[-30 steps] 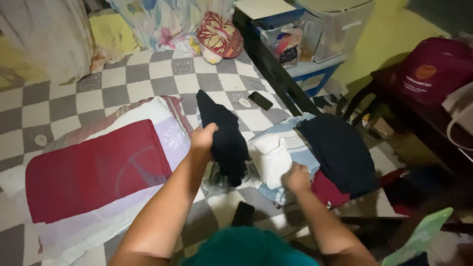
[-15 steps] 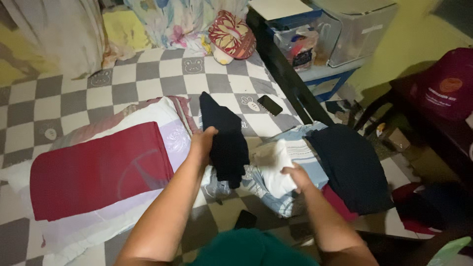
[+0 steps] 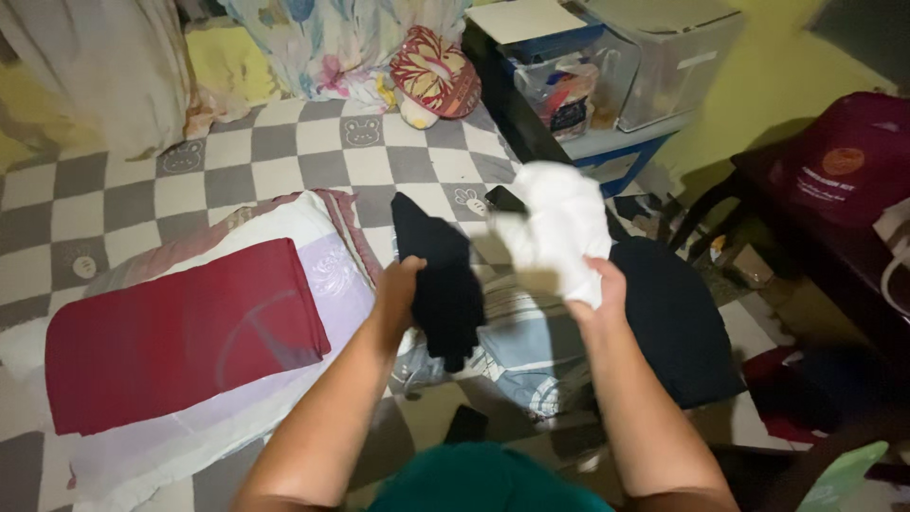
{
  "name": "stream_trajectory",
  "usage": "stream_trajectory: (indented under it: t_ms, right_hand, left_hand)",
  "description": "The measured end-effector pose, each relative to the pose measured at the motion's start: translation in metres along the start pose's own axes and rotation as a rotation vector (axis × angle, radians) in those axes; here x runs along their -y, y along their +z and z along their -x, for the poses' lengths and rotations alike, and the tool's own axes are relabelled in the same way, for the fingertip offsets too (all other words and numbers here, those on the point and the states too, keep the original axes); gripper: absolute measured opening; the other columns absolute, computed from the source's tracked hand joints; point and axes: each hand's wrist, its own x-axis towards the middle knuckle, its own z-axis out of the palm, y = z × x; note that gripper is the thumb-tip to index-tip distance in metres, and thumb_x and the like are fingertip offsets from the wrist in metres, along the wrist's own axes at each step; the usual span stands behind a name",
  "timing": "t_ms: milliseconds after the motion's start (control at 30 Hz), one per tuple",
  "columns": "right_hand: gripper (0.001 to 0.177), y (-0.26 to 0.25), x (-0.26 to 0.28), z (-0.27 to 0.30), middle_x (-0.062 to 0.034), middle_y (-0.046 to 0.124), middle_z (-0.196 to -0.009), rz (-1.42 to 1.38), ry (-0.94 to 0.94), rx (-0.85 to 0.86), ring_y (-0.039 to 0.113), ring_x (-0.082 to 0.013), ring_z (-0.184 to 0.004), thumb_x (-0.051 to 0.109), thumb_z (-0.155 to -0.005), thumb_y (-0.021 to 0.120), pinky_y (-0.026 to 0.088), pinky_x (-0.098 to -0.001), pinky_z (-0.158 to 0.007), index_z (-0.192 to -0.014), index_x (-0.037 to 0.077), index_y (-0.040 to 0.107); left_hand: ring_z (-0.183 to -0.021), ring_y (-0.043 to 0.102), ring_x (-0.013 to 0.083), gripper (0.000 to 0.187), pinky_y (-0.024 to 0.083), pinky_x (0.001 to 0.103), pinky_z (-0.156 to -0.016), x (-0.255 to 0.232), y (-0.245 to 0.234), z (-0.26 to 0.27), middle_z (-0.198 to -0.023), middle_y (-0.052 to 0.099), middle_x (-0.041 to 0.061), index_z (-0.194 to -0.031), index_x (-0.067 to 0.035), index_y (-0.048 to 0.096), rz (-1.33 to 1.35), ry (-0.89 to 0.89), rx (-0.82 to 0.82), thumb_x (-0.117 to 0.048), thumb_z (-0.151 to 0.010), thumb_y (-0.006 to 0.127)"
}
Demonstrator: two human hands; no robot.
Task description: The person folds several pieces of clothing on a bed, including a maroon shirt, a black shirt, and a patterned shirt. The person also briefly moves a cardboard box with a phone and charger from the bed to a nearby shelf.
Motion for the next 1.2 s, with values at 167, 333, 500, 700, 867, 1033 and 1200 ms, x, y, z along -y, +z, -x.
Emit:
stream_trajectory:
  t_ms: [167, 333, 500, 700, 867, 1033, 1200]
  right_hand:
    - [0.058, 0.019, -0.026, 0.003, -0.0161, 0.068, -0.120, 0.314, 0.041, -0.170, 0.068, -0.0325, -0.102, 0.026, -0.083, 0.063, 0.058, -0.0494, -0.077, -0.136, 0.004, 0.056]
    - [0.066, 0.037, -0.055, 0.026, -0.0107, 0.068, -0.123, 0.659, 0.270, 0.115, 0.068, -0.0275, -0.103, 0.021, -0.077, 0.067, 0.056, -0.0433, -0.082, -0.142, 0.018, 0.053]
    - [0.072, 0.055, -0.043, 0.029, -0.0143, 0.065, -0.122, 1.509, -0.319, 0.197, 0.065, -0.0285, -0.108, 0.018, -0.076, 0.078, 0.054, -0.0409, -0.092, -0.140, 0.008, 0.046]
    - [0.038, 0.079, -0.078, 0.048, -0.0173, 0.063, -0.137, 1.619, -0.800, 0.383, 0.063, -0.0306, -0.129, 0.001, -0.097, 0.057, 0.050, -0.0368, -0.118, -0.134, 0.008, 0.066]
    - [0.060, 0.098, -0.086, 0.075, -0.0308, 0.024, -0.162, 1.651, -0.990, 0.472, 0.029, -0.0481, -0.150, 0.003, -0.093, 0.060, 0.029, -0.0482, -0.122, -0.152, 0.004, 0.047]
    - [0.070, 0.095, -0.083, 0.075, -0.0281, 0.018, -0.167, 1.849, -0.950, 0.518, 0.017, -0.0480, -0.155, 0.009, -0.088, 0.065, 0.014, -0.0515, -0.125, -0.155, 0.008, 0.044]
    - [0.078, 0.074, -0.067, 0.051, -0.0214, 0.025, -0.168, 1.648, -0.767, 0.605, 0.022, -0.0409, -0.156, 0.004, -0.077, 0.055, 0.021, -0.0469, -0.126, -0.154, 0.009, 0.047]
  left_hand:
    - [-0.074, 0.066, 0.0321, 0.038, 0.055, 0.050, -0.065, -0.001, 0.035, 0.038, -0.087, 0.066, 0.016, -0.108, -0.003, 0.065, -0.003, 0.011, 0.064, -0.026, -0.079, 0.063]
    - [-0.074, 0.069, 0.0296, 0.039, 0.057, 0.042, -0.066, -0.001, 0.046, 0.050, -0.086, 0.069, 0.016, -0.106, 0.005, 0.068, 0.146, 0.009, 0.204, -0.025, -0.081, 0.063]
    - [-0.079, 0.071, 0.0300, 0.036, 0.060, 0.041, -0.072, 0.002, 0.040, 0.052, -0.091, 0.071, 0.016, -0.110, 0.003, 0.067, 0.204, 0.062, 0.300, -0.019, -0.083, 0.062]
    - [-0.081, 0.072, 0.0312, 0.038, 0.060, 0.042, -0.073, -0.006, 0.043, 0.059, -0.095, 0.072, 0.017, -0.115, 0.002, 0.067, 0.116, 0.021, 0.321, -0.016, -0.083, 0.061]
    - [-0.088, 0.072, 0.0290, 0.046, 0.059, 0.042, -0.077, -0.019, 0.040, 0.084, -0.103, 0.072, 0.016, -0.125, -0.003, 0.061, 0.068, -0.029, 0.532, -0.023, -0.084, 0.062]
    - [-0.107, 0.068, 0.0194, 0.065, 0.055, 0.036, -0.090, -0.016, 0.042, 0.099, -0.121, 0.069, 0.009, -0.140, -0.004, 0.049, -0.199, 0.295, 0.720, -0.014, -0.082, 0.078]
    - [-0.101, 0.070, 0.0242, 0.061, 0.057, 0.038, -0.089, 0.007, 0.044, 0.101, -0.116, 0.071, 0.015, -0.136, 0.005, 0.058, -0.037, 0.296, 0.739, -0.006, -0.080, 0.079]
